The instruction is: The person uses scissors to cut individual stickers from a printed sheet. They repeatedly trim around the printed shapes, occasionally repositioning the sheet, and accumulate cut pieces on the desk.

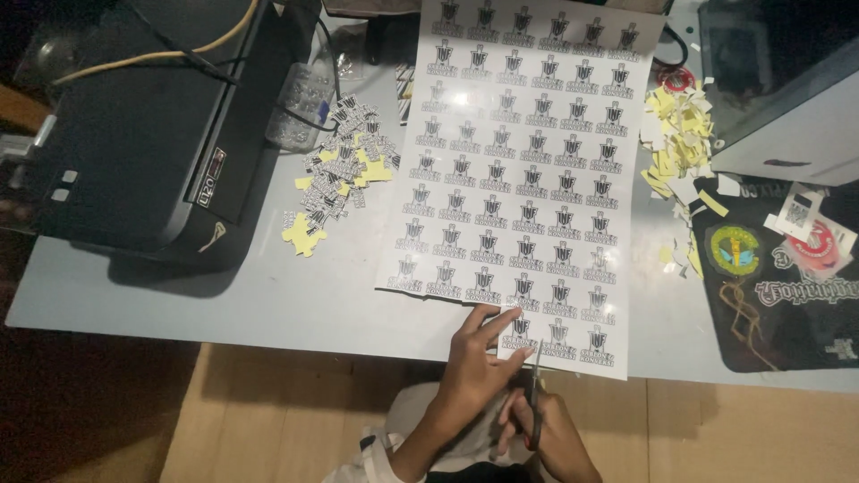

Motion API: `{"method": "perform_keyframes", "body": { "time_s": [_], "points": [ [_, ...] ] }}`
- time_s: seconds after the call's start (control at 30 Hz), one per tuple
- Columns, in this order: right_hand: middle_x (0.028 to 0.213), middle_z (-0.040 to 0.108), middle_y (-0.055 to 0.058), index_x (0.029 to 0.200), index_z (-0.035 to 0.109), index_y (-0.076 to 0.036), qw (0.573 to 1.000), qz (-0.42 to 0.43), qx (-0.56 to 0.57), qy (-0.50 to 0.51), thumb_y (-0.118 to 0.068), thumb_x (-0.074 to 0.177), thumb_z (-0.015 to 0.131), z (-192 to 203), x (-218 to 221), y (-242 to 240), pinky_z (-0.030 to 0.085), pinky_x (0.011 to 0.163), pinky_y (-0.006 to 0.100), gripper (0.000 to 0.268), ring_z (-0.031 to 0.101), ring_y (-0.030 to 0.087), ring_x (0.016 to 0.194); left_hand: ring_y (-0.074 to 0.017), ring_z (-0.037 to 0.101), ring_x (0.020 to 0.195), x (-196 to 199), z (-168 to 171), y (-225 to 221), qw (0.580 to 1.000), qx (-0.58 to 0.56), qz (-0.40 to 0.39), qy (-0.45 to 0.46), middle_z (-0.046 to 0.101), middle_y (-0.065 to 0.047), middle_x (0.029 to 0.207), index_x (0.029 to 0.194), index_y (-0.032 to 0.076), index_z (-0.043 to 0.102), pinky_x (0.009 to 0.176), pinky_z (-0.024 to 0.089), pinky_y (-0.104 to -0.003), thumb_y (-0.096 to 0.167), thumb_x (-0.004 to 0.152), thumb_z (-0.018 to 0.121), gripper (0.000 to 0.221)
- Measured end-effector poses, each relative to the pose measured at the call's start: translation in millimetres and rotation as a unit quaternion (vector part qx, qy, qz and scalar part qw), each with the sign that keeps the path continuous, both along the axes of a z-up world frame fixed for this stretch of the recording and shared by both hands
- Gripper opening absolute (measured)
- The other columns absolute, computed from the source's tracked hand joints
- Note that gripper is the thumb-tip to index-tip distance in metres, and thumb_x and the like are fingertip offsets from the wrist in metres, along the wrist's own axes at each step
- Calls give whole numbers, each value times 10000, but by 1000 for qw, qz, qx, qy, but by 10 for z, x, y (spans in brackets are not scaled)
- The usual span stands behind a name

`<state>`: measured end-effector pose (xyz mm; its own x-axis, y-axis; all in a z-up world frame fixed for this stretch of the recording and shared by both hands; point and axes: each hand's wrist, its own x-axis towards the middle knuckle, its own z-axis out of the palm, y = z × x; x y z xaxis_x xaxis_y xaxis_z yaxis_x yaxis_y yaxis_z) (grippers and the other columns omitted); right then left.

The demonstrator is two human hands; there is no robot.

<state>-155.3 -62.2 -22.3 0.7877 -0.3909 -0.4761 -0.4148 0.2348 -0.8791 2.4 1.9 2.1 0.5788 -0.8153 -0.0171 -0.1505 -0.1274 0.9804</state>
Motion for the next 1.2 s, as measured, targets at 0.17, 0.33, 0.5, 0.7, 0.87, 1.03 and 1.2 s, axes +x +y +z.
{"method": "perform_keyframes", "body": {
  "time_s": [0.17, 0.33, 0.5, 0.7, 0.87, 1.03, 1.2],
  "points": [
    [491, 771, 234, 742, 685, 47, 999, -21, 24, -3, -468, 940, 468, -91, -13, 36, 592, 568, 359, 593, 769, 296, 457, -188, 587, 987, -5, -21, -11, 1000, -5, 1, -3, 538, -111, 1248, 1384, 121, 610, 660, 719, -284, 141, 867, 783, 545],
    [436, 752, 198, 683, 676, 12, 997, -32, -32, 64, -559, 887, 467, -205, -36, 73, 509, 523, 313, 641, 727, 239, 446, -227, 605, 1006, -4, -19, -13, 1000, -3, -4, -25, 544, -130, 1249, 1394, 114, 588, 640, 723, -298, 113, 854, 794, 578],
    [414, 693, 228, 736, 611, 43, 996, -73, -9, 40, -447, 916, 551, -268, -46, 110, 520, 415, 347, 526, 689, 304, 328, -232, 583, 921, 6, -40, -3, 1000, 3, -6, -14, 530, -126, 1290, 1392, 126, 595, 636, 728, -298, 139, 857, 791, 570],
    [461, 655, 229, 602, 593, 67, 991, -122, 55, 31, -194, 962, 545, -118, 1, 76, 537, 481, 381, 446, 647, 311, 332, -268, 617, 1002, 31, -67, 6, 1000, 13, -12, 10, 522, -128, 1317, 1391, 138, 601, 665, 728, -314, 178, 853, 792, 572],
    [399, 700, 208, 623, 667, 27, 1000, -20, -19, 9, -512, 912, 498, -24, 9, -57, 580, 511, 345, 635, 711, 274, 370, -240, 642, 1036, 37, -67, 23, 1000, 9, -12, 25, 540, -112, 1305, 1365, 140, 633, 782, 707, -316, 179, 830, 817, 567],
    [409, 708, 185, 632, 686, 27, 1000, 0, -14, 6, -555, 896, 481, -30, 19, -117, 581, 497, 345, 671, 706, 265, 367, -273, 632, 1106, 31, -6, 37, 999, 27, -22, 29, 523, -147, 1354, 1382, 132, 610, 797, 707, -333, 190, 844, 795, 573],
    [400, 686, 198, 623, 696, 48, 998, -20, 1, 55, -530, 899, 503, -59, 20, -100, 507, 477, 321, 669, 652, 245, 360, -252, 620, 1077, 23, -23, 31, 999, 19, -18, 26, 523, -125, 1317, 1376, 126, 615, 771, 713, -311, 150, 841, 799, 566]
  ]
}}
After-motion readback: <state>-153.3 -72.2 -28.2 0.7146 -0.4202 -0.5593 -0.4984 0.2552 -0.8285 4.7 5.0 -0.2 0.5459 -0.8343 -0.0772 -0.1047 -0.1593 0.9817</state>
